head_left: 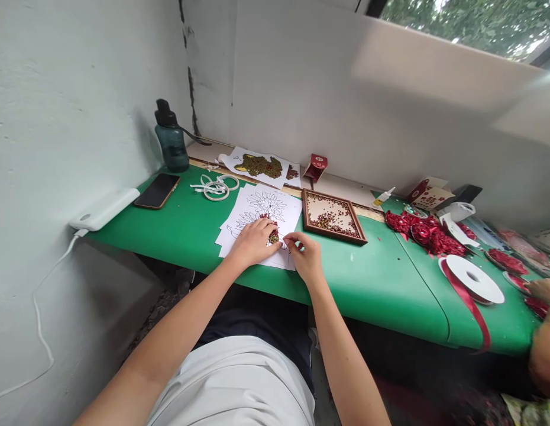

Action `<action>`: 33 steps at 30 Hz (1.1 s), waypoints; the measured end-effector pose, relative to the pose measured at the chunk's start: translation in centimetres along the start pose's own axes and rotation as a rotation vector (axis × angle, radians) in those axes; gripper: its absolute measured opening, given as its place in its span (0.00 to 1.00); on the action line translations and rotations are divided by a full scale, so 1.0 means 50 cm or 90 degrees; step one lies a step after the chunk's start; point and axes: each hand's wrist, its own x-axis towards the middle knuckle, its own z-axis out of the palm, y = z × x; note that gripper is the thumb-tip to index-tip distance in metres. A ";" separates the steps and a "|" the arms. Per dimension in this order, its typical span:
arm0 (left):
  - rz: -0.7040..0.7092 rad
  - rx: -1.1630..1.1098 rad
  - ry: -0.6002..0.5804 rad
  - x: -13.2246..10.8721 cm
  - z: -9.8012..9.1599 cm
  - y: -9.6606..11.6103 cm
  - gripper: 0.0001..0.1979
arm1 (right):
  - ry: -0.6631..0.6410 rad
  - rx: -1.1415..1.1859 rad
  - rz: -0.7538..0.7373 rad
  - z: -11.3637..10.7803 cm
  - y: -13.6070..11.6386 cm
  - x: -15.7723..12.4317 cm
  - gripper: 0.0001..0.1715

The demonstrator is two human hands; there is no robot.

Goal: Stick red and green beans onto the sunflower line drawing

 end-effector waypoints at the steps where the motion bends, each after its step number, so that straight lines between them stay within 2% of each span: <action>1: -0.002 0.004 -0.003 0.000 0.000 0.001 0.20 | 0.001 -0.001 0.002 0.000 0.000 -0.001 0.07; 8: -0.008 -0.002 -0.019 0.000 -0.003 -0.002 0.21 | -0.017 -0.004 0.022 -0.003 -0.006 -0.004 0.08; 16: -0.022 -0.012 -0.028 0.003 -0.007 0.001 0.18 | -0.002 0.003 0.039 -0.003 -0.005 -0.004 0.08; 33: -0.019 0.000 -0.022 0.001 -0.009 0.004 0.20 | -0.022 -0.005 0.052 -0.003 -0.003 -0.005 0.09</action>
